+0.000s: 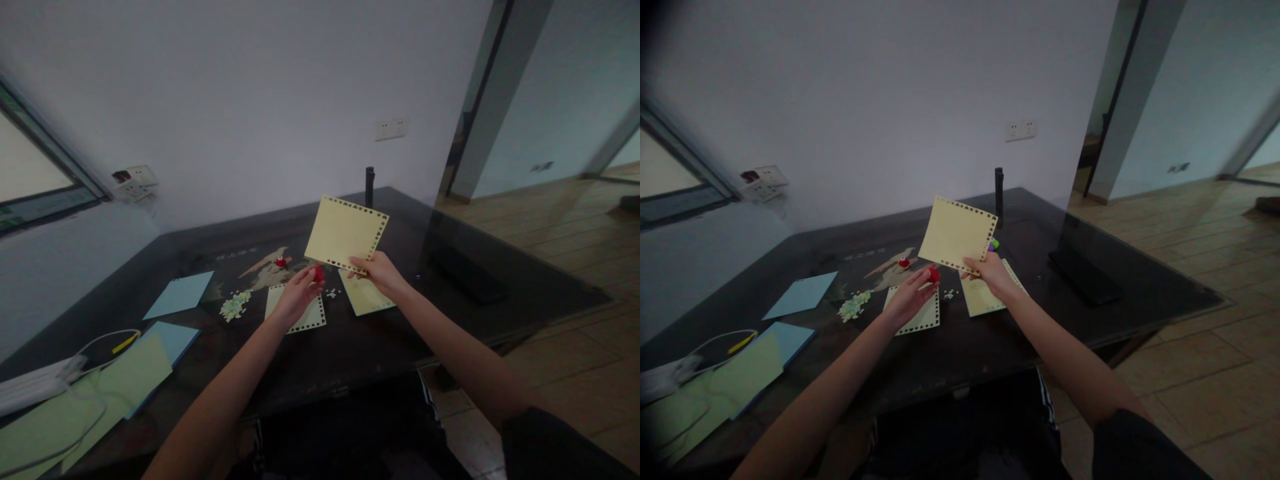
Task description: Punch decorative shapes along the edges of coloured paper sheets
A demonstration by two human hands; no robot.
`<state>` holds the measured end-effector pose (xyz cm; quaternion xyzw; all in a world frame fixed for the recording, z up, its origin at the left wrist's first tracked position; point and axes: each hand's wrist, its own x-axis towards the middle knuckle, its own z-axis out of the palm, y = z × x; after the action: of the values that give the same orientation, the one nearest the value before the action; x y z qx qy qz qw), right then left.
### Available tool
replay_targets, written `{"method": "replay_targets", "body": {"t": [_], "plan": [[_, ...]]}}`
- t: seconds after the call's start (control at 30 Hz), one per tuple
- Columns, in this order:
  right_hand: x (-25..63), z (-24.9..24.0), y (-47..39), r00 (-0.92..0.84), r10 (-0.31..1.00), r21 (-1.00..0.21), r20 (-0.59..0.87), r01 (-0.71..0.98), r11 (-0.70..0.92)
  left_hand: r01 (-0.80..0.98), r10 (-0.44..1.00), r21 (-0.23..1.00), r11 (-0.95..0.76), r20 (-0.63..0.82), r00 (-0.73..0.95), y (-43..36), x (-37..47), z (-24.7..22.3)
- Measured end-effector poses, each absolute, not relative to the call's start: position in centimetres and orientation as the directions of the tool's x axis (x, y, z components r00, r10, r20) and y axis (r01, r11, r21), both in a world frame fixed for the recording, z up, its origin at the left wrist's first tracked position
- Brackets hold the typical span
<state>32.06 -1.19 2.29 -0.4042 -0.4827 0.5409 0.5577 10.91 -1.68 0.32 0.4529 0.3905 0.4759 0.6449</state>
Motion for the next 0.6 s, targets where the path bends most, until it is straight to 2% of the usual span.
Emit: {"method": "replay_targets", "body": {"t": [0.17,0.33,0.6], "plan": [[31.5,1.8,-2.1,-0.07,0.996,-0.969,0.05,-0.247,0.031,-0.365,0.948,0.892,0.266,-0.174,0.266,-3.7,11.5,0.9],[31.2,1.4,-2.4,-0.051,0.996,-0.964,0.077,-0.258,0.062,-0.348,0.956,0.911,0.22,-0.131,0.263,-4.6,11.9,1.2],[31.0,1.9,-2.8,-0.017,0.978,-0.974,0.208,-0.095,0.205,-0.343,0.975,0.933,0.105,-0.028,0.222,-5.2,12.3,1.7]]}}
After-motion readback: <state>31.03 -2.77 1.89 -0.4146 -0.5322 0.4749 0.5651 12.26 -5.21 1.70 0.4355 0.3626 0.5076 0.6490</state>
